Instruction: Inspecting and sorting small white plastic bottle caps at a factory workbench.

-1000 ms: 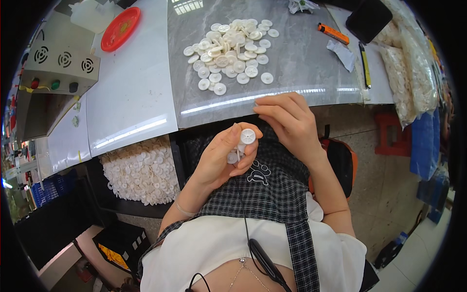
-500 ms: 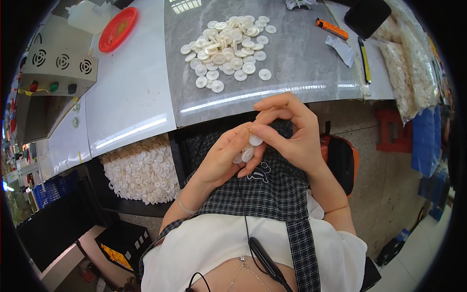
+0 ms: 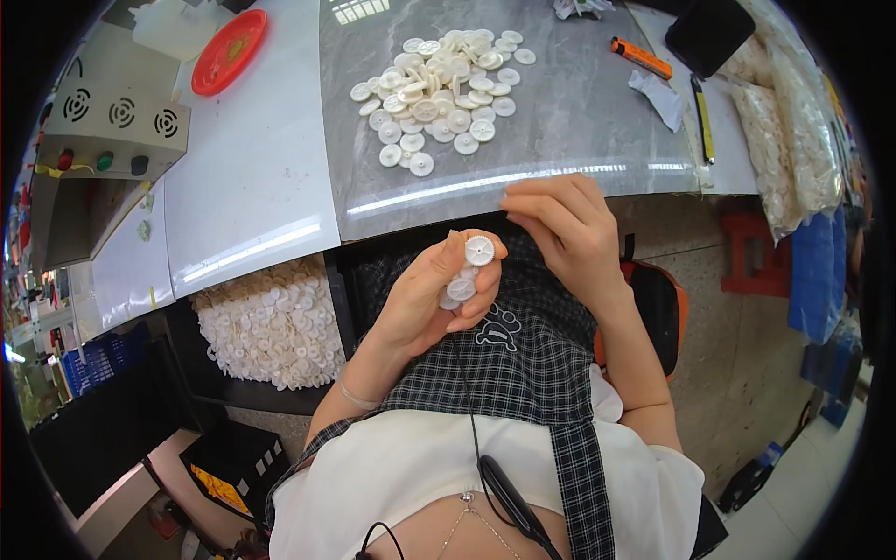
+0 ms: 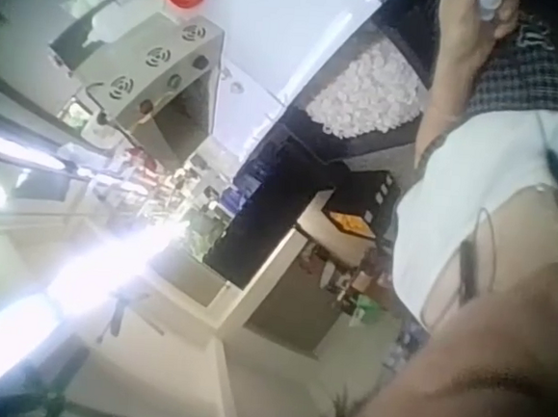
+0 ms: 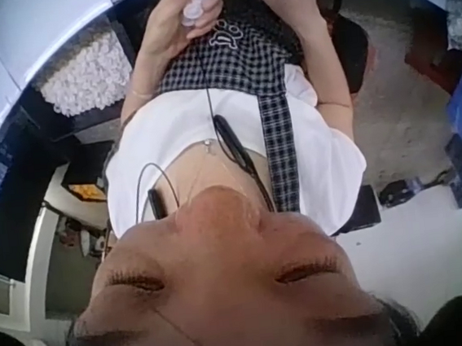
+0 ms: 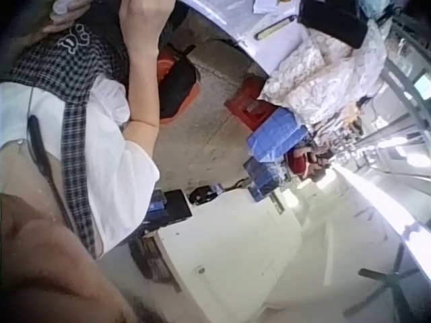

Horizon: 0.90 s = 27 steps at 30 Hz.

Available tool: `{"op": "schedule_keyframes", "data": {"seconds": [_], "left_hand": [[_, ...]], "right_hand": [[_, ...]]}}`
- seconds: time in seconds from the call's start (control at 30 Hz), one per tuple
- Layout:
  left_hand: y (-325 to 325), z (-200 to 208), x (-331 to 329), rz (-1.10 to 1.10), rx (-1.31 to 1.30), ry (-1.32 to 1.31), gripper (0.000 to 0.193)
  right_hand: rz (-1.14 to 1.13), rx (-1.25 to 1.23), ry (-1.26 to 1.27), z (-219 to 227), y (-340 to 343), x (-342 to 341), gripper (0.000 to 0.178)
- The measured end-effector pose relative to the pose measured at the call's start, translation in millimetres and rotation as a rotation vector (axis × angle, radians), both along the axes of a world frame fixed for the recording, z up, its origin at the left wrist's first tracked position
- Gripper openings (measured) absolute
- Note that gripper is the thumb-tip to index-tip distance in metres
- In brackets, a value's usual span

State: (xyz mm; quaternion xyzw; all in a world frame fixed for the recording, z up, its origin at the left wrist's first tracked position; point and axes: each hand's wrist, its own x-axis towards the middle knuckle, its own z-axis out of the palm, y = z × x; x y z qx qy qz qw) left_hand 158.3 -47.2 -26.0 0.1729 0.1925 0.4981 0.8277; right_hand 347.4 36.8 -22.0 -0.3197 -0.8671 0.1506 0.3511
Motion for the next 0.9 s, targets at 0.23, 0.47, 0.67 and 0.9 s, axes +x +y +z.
{"op": "schedule_keyframes", "data": {"seconds": [0.23,0.47,0.67,0.9], "left_hand": [[0.5,6.7,1.8,0.018,0.179,0.417,0.046],[-0.5,0.0,0.6,-0.035,0.099,0.151,0.047],[-0.8,-1.3,-1.2,0.008,-0.027,0.020,0.049],[-0.4,-1.8,-4.9,0.025,-0.125,-0.096,0.052]], "right_hand": [[0.068,-0.703,0.581,22.1,-8.8,-6.6,0.022],[0.170,-0.536,0.335,30.2,-8.1,-18.7,0.021],[0.040,-0.149,0.045,16.6,13.4,-35.2,0.037],[0.096,-0.011,-0.014,10.5,14.7,-29.7,0.030]]}}
